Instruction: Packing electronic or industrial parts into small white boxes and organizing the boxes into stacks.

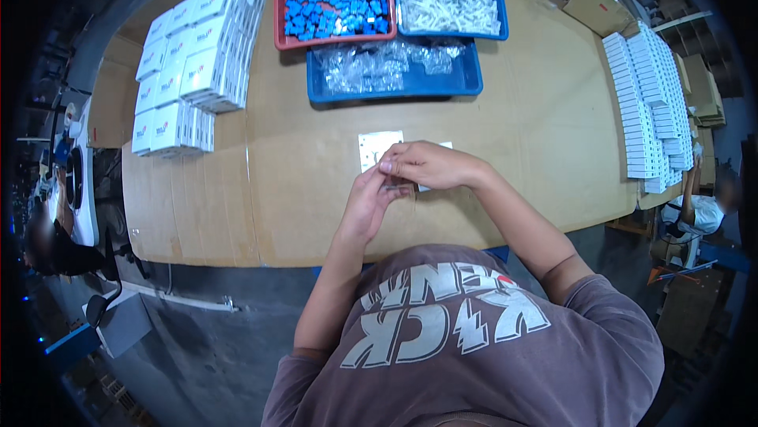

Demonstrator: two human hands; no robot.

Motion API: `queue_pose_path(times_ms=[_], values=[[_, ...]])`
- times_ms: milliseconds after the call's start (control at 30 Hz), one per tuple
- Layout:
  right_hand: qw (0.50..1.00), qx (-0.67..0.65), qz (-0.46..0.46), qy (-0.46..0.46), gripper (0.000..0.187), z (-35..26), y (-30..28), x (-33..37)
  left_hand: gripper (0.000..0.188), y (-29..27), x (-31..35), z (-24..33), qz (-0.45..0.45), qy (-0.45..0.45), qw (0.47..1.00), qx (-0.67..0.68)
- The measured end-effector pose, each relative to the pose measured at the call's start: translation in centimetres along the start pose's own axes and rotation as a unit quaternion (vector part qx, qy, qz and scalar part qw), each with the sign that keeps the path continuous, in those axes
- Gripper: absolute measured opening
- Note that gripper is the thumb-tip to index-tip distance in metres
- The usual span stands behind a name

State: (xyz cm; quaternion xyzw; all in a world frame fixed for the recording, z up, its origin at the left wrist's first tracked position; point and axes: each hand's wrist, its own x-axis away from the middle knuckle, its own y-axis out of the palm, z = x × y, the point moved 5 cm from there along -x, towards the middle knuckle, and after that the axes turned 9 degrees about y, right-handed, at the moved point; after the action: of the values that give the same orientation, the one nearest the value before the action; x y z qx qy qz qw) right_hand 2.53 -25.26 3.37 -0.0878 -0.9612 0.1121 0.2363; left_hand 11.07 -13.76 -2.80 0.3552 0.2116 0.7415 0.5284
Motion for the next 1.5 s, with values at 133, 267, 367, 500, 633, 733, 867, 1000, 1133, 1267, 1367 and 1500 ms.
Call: queue_pose_path(times_ms=[133, 267, 367, 500, 633, 733, 867, 1000, 1133, 1267, 1367, 1500], values=[[0.998, -0.064, 0.02, -0.023, 0.041, 0.2, -3.1, -0.9, 0.041, 0.3, -0.1, 0.7, -0.005, -0.013, 1.0, 0.001], [0.989, 0.008, 0.148, 0.013, 0.03, -1.7, -12.2, -1.4, 0.054, -0.7, 0.1, 0.1, 0.0, -0.034, 0.999, 0.035], [0.942, 0.084, 0.325, -0.025, 0.024, -1.4, -21.1, -2.4, 0.053, -0.6, 0.6, 0.2, -0.011, -0.033, 0.997, 0.064], [0.84, 0.254, 0.479, 0.016, 0.024, -1.2, -28.5, -3.6, 0.051, -1.0, 1.3, 0.3, 0.0, -0.024, 0.997, 0.069], [0.812, 0.334, 0.476, 0.055, 0.022, -0.2, -29.3, -5.9, 0.051, -1.4, 1.9, 0.8, 0.011, -0.008, 0.999, 0.049], [0.796, 0.34, 0.497, 0.061, 0.022, 0.6, -29.6, -6.8, 0.053, -1.5, 2.3, 1.2, 0.011, 0.001, 0.999, 0.03], [0.804, 0.282, 0.522, 0.045, 0.018, 0.8, -29.8, -7.3, 0.051, -1.9, 2.6, 1.5, 0.019, 0.003, 0.999, 0.041], [0.797, 0.221, 0.561, -0.018, 0.018, 2.5, -31.5, -5.8, 0.051, -1.1, 2.0, 1.1, 0.0, -0.007, 0.999, 0.041], [0.839, -0.152, 0.518, -0.072, 0.019, 1.3, -30.5, -3.2, 0.052, -1.1, 1.9, 0.4, 0.003, -0.014, 0.999, 0.036], [0.842, -0.369, 0.378, -0.11, 0.027, -1.8, -26.3, 0.3, 0.052, -1.0, 1.6, -0.3, -0.006, -0.027, 0.999, 0.031], [0.861, -0.333, 0.359, -0.136, 0.021, -1.5, -24.0, 1.4, 0.053, -1.6, 0.9, -1.1, -0.017, -0.036, 0.998, 0.053], [0.904, -0.178, 0.382, -0.065, 0.017, -0.5, -17.4, 3.3, 0.054, -1.0, 0.6, -1.1, -0.014, -0.042, 0.995, 0.089]])
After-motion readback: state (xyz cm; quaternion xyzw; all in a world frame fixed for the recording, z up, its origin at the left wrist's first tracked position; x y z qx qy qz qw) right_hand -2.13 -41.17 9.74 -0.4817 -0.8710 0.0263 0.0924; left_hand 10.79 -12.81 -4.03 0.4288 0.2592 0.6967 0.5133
